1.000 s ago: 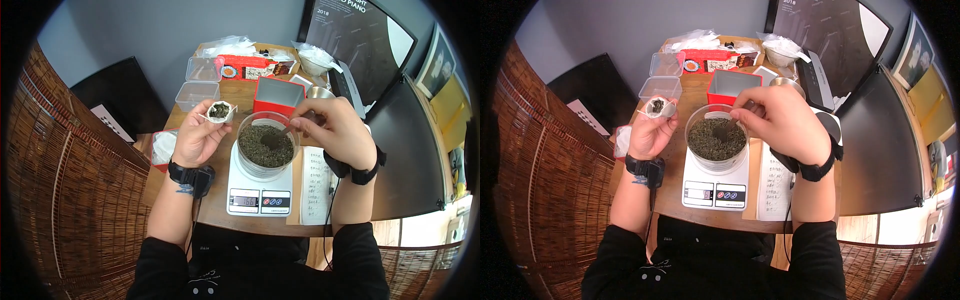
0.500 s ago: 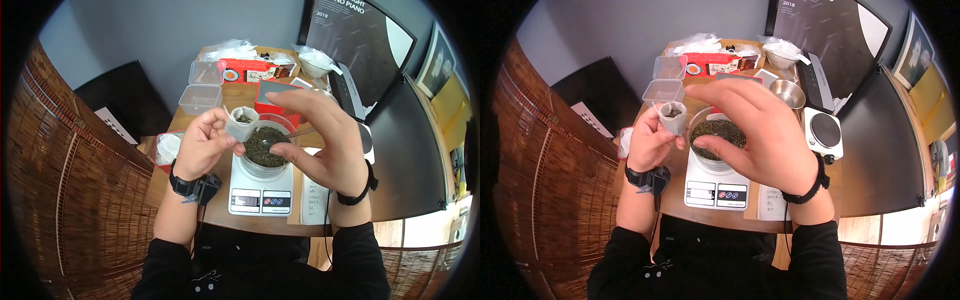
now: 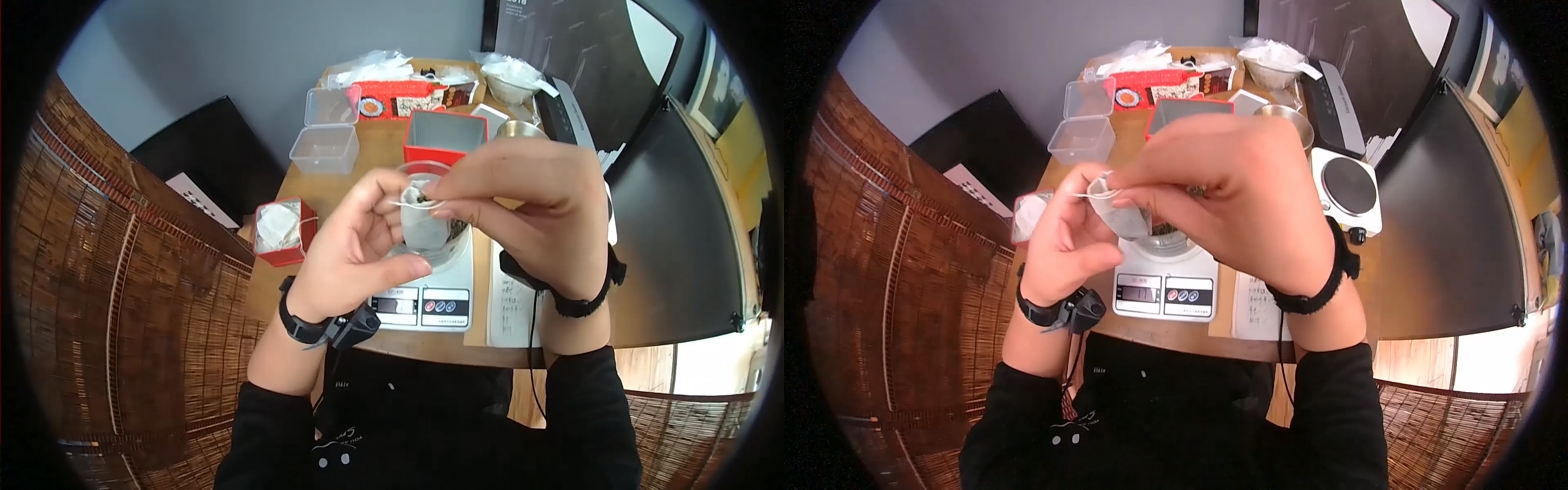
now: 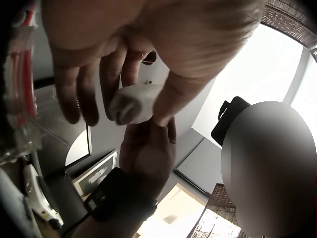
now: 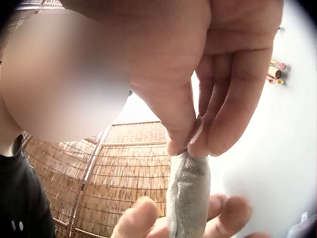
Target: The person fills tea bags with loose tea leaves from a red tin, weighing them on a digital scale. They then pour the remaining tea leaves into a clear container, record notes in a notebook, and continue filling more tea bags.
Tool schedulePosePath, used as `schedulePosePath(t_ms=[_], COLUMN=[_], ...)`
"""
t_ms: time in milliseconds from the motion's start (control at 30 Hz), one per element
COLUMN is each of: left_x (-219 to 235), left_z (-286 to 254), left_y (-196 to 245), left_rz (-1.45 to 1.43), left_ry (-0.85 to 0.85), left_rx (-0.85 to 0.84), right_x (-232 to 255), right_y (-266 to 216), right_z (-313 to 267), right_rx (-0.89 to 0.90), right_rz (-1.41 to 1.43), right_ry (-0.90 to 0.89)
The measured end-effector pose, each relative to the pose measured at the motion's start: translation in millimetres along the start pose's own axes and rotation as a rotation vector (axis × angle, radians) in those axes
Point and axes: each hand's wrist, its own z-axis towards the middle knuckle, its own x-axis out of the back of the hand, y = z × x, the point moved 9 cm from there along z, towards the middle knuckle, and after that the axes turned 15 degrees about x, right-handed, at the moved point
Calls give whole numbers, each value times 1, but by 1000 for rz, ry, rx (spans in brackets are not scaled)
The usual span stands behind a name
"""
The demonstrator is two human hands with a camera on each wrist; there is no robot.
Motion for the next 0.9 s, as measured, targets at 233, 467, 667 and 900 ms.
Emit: schedulePosePath(t_ms=[233, 467, 667, 900], left_x=[-3, -16, -19, -17], left_z=[3, -5, -6, -23], left_y=[14, 22, 27, 30], left_rz=[152, 178, 139, 540], left_ry=[196, 330, 190, 337], left_rx=[-90, -106, -108, -88], right_x=[-3, 13, 5, 13], right_y=[-7, -16, -36, -51], right_z=[-2, 4, 8, 0], right_rx=[14, 98, 260, 386], right_rz=[147, -26, -158, -378], right_ry=[0, 51, 5, 40])
